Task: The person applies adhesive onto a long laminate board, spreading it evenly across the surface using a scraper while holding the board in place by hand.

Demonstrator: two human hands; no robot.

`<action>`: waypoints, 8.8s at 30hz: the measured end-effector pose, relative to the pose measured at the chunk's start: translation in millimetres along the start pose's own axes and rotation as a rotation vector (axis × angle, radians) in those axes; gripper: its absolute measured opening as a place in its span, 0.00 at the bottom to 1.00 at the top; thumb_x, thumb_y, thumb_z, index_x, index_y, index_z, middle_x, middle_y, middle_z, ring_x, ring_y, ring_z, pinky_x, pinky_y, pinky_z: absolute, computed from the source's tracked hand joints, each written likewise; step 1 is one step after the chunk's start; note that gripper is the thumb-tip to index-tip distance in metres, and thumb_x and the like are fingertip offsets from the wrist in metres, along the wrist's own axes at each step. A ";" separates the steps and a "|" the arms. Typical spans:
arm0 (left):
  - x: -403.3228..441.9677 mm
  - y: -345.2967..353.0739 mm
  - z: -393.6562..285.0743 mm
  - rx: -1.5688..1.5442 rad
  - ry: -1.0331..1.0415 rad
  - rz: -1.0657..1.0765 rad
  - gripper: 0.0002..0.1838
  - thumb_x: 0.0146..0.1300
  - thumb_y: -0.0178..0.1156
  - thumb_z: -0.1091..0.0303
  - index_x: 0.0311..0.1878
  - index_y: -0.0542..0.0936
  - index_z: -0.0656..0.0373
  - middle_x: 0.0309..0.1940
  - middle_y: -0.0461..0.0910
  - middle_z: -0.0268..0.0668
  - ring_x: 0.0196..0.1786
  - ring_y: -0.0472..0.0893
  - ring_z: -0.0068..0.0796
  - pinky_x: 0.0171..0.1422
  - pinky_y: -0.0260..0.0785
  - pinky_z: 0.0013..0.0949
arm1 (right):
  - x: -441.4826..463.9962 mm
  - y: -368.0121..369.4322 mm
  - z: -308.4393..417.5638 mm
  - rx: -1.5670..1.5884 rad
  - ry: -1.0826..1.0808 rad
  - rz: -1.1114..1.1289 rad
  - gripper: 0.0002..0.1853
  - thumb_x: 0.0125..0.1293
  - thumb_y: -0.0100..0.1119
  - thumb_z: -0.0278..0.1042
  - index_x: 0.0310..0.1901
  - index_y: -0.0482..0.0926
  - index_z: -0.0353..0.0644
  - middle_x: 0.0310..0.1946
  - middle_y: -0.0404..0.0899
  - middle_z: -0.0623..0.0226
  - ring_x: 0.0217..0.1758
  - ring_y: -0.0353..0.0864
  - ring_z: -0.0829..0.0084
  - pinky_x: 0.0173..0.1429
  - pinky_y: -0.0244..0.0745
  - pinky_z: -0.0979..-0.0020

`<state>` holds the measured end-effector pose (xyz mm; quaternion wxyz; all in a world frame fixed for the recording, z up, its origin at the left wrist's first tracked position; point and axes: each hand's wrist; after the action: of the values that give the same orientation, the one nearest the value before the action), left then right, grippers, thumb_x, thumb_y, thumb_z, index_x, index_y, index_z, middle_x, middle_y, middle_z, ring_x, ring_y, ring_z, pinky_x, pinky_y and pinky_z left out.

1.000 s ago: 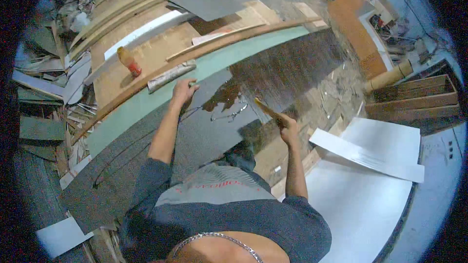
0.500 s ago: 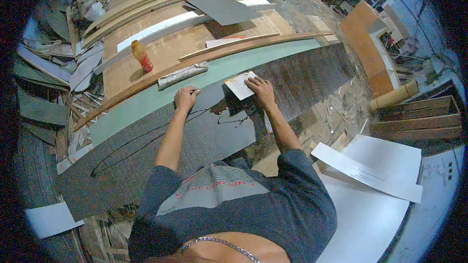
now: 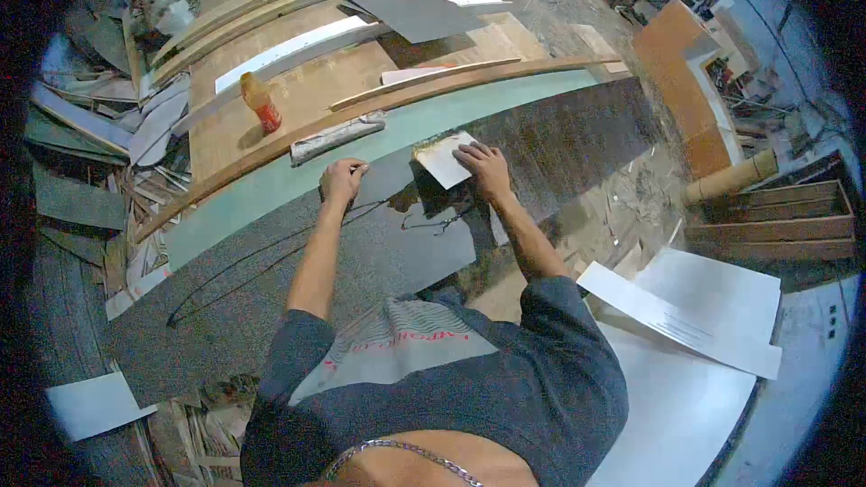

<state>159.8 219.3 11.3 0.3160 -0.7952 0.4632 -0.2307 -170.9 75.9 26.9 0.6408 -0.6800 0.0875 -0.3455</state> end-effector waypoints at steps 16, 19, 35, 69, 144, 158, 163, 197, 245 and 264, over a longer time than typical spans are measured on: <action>0.5 -5.2 -5.0 0.088 -0.048 0.047 0.11 0.60 0.68 0.51 0.42 0.90 0.41 0.40 0.87 0.44 0.46 0.85 0.50 0.51 0.76 0.49 | -92.2 -55.0 68.9 0.081 0.166 0.011 0.20 0.63 0.55 0.31 0.57 0.82 0.54 0.58 0.82 0.70 0.64 0.77 0.64 0.62 0.70 0.60; 1.0 -2.6 -2.2 0.071 -0.046 0.047 0.12 0.60 0.69 0.50 0.42 0.90 0.41 0.38 0.87 0.44 0.45 0.85 0.50 0.50 0.76 0.49 | -127.8 -61.9 91.8 0.077 0.188 0.107 0.22 0.57 0.59 0.29 0.55 0.83 0.53 0.56 0.82 0.70 0.62 0.78 0.64 0.62 0.70 0.60; -1.1 -8.1 -10.3 0.098 -0.098 0.059 0.11 0.60 0.67 0.50 0.41 0.90 0.41 0.41 0.87 0.43 0.48 0.84 0.50 0.53 0.75 0.48 | 8.7 -38.9 3.5 0.016 0.297 -0.032 0.21 0.57 0.56 0.28 0.52 0.85 0.55 0.52 0.84 0.69 0.54 0.82 0.62 0.52 0.77 0.60; 3.9 7.1 1.3 0.145 -0.104 0.046 0.14 0.60 0.67 0.45 0.43 0.89 0.39 0.42 0.88 0.39 0.49 0.84 0.49 0.54 0.74 0.48 | -87.2 -53.4 -14.0 0.031 0.107 0.605 0.20 0.52 0.60 0.25 0.48 0.86 0.54 0.46 0.85 0.66 0.50 0.83 0.57 0.51 0.79 0.58; -28.1 -52.9 58.1 0.138 -0.068 -0.024 0.14 0.59 0.67 0.44 0.43 0.90 0.37 0.41 0.88 0.37 0.45 0.86 0.43 0.50 0.77 0.44 | -24.7 -22.7 160.9 -0.029 0.040 -0.047 0.20 0.65 0.55 0.32 0.59 0.80 0.52 0.59 0.81 0.72 0.63 0.76 0.65 0.59 0.67 0.58; -27.0 -58.6 50.9 0.106 -0.112 0.032 0.13 0.59 0.67 0.46 0.43 0.90 0.37 0.43 0.88 0.40 0.48 0.85 0.48 0.54 0.76 0.47 | -51.4 -60.0 240.4 0.083 -0.282 0.564 0.19 0.61 0.58 0.33 0.55 0.81 0.55 0.54 0.82 0.76 0.58 0.78 0.74 0.54 0.70 0.64; -26.3 -50.7 60.7 0.113 -0.113 0.020 0.13 0.59 0.68 0.47 0.43 0.90 0.37 0.43 0.87 0.41 0.48 0.85 0.48 0.54 0.76 0.48 | -17.4 -61.5 178.1 0.269 0.054 0.034 0.16 0.61 0.53 0.29 0.48 0.85 0.52 0.47 0.86 0.63 0.49 0.85 0.59 0.46 0.79 0.60; -25.5 -55.5 57.5 0.139 -0.115 0.059 0.13 0.60 0.66 0.44 0.45 0.89 0.33 0.47 0.86 0.43 0.52 0.84 0.49 0.58 0.75 0.47 | -40.8 -12.2 35.2 0.027 -0.022 0.432 0.17 0.55 0.61 0.30 0.48 0.87 0.56 0.46 0.86 0.65 0.49 0.85 0.61 0.50 0.81 0.60; -10.7 -61.8 85.8 0.026 0.098 0.103 0.16 0.60 0.67 0.46 0.45 0.89 0.42 0.47 0.87 0.41 0.49 0.85 0.47 0.56 0.76 0.46 | -67.9 -74.4 168.7 0.824 0.425 -0.033 0.17 0.59 0.56 0.15 0.50 0.83 0.32 0.41 0.87 0.66 0.48 0.82 0.76 0.54 0.75 0.73; -41.5 -104.4 105.8 0.127 0.018 0.023 0.14 0.61 0.66 0.48 0.40 0.89 0.45 0.41 0.87 0.43 0.48 0.84 0.50 0.52 0.76 0.49 | 30.5 17.3 158.9 -0.007 -0.039 -0.078 0.28 0.58 0.59 0.36 0.64 0.78 0.60 0.63 0.79 0.73 0.66 0.76 0.64 0.62 0.72 0.61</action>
<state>271.9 325.3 9.6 0.3642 -0.7661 0.4596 -0.2633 -50.1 184.9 31.2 0.6259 -0.6919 0.0494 -0.3565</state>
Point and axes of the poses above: each hand's wrist, its own x-axis towards the middle knuckle, its own y-axis out of the palm, z = x × y
